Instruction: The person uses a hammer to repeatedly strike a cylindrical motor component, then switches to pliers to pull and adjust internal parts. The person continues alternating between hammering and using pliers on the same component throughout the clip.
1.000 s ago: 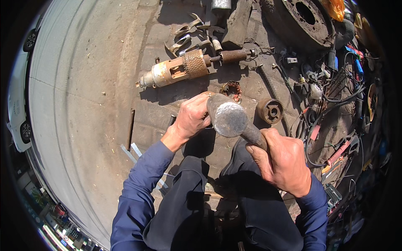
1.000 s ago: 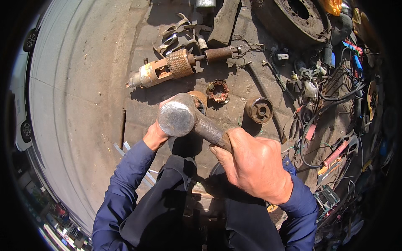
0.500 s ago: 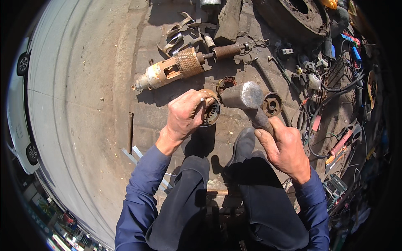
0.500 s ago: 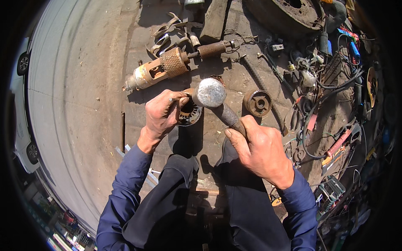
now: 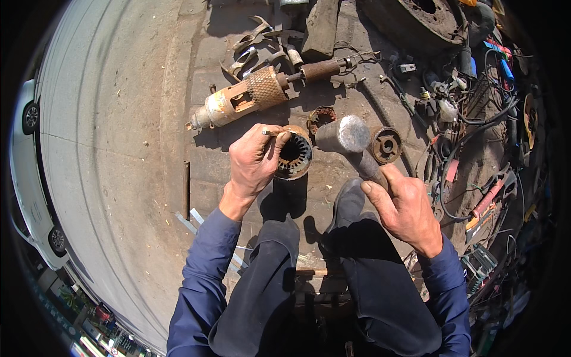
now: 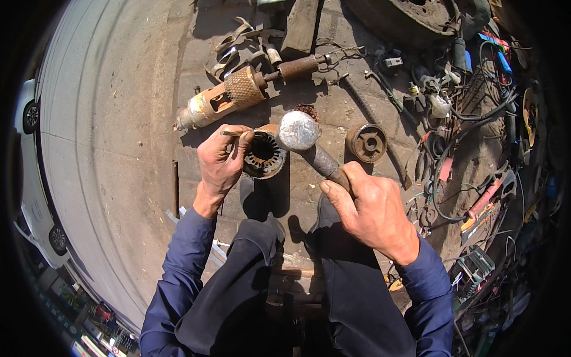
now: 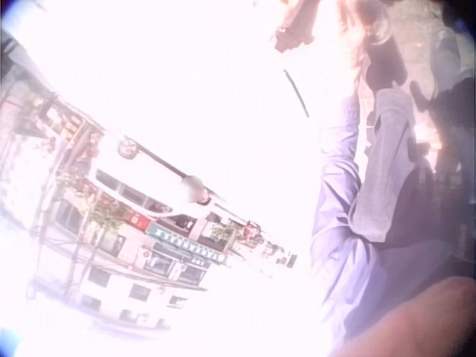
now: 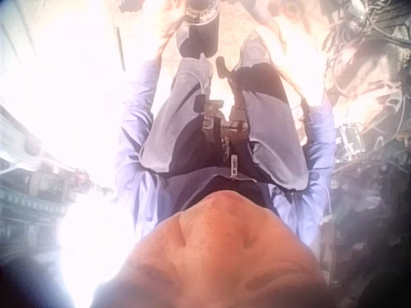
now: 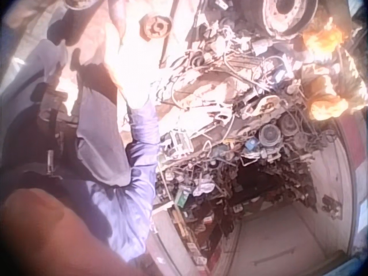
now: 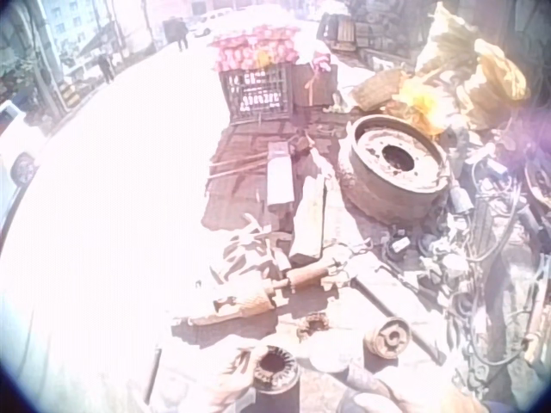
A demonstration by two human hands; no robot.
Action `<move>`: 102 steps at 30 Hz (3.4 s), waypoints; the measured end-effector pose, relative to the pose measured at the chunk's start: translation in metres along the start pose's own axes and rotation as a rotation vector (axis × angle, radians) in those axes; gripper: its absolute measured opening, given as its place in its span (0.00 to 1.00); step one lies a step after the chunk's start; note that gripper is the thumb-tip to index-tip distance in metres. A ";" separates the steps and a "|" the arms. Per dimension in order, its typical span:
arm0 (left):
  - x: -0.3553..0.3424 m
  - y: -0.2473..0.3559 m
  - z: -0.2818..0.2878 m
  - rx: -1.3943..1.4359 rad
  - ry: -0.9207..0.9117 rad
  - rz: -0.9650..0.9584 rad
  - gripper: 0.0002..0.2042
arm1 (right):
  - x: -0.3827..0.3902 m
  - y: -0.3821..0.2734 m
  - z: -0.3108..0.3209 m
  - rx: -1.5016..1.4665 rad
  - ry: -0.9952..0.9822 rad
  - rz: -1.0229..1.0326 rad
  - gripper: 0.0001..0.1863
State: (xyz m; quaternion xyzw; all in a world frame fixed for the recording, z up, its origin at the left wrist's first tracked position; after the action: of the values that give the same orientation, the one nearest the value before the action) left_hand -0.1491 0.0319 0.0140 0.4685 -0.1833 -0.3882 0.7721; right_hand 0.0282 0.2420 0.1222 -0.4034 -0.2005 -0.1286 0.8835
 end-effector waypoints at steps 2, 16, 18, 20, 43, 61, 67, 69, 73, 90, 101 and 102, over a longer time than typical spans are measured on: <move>0.000 -0.001 0.001 -0.008 0.001 -0.007 0.03 | 0.000 0.000 0.000 0.019 -0.001 -0.005 0.14; -0.002 -0.006 -0.013 -0.119 -0.170 -0.198 0.17 | 0.009 -0.063 0.029 0.090 0.117 0.470 0.16; -0.004 -0.009 -0.013 -0.098 -0.197 -0.191 0.18 | -0.007 -0.065 0.020 0.121 0.074 0.482 0.16; -0.005 -0.007 -0.012 -0.166 -0.124 -0.295 0.18 | -0.031 -0.051 0.003 0.263 -0.098 0.119 0.16; 0.008 -0.028 -0.018 0.022 -0.257 -0.140 0.20 | -0.023 -0.055 0.004 0.233 -0.073 0.161 0.13; -0.006 0.006 0.011 -0.018 0.001 -0.096 0.05 | -0.009 -0.004 0.004 -0.025 0.034 0.030 0.12; -0.002 0.001 0.005 0.004 0.022 -0.094 0.04 | -0.008 -0.003 0.003 -0.029 0.017 0.034 0.13; 0.000 -0.001 0.003 -0.008 0.020 -0.059 0.04 | -0.010 -0.004 0.003 -0.008 0.021 0.031 0.13; 0.001 -0.005 0.006 -0.052 0.035 -0.045 0.04 | -0.010 -0.004 0.004 0.016 0.036 0.034 0.13; 0.000 -0.011 -0.006 -0.081 -0.074 -0.285 0.16 | -0.005 -0.072 0.025 0.107 0.144 0.531 0.14; 0.002 -0.029 -0.014 -0.116 -0.062 -0.253 0.14 | -0.012 -0.064 0.017 0.144 0.120 0.372 0.14; 0.003 -0.028 -0.014 -0.103 -0.056 -0.260 0.14 | -0.013 -0.067 0.017 0.105 0.147 0.467 0.14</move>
State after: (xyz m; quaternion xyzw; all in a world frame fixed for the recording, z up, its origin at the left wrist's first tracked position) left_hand -0.1506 0.0303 -0.0175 0.4370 -0.1222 -0.5069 0.7329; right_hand -0.0134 0.2129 0.1702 -0.3820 -0.0435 0.0608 0.9211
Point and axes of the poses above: each hand's wrist, its own x-axis away from the middle knuckle, its own z-axis out of the back of the hand, y = z × x, the point moved 4 cm from there along -x, towards the middle knuckle, and after that the axes turned 15 degrees about -y, right-handed, at the moved point
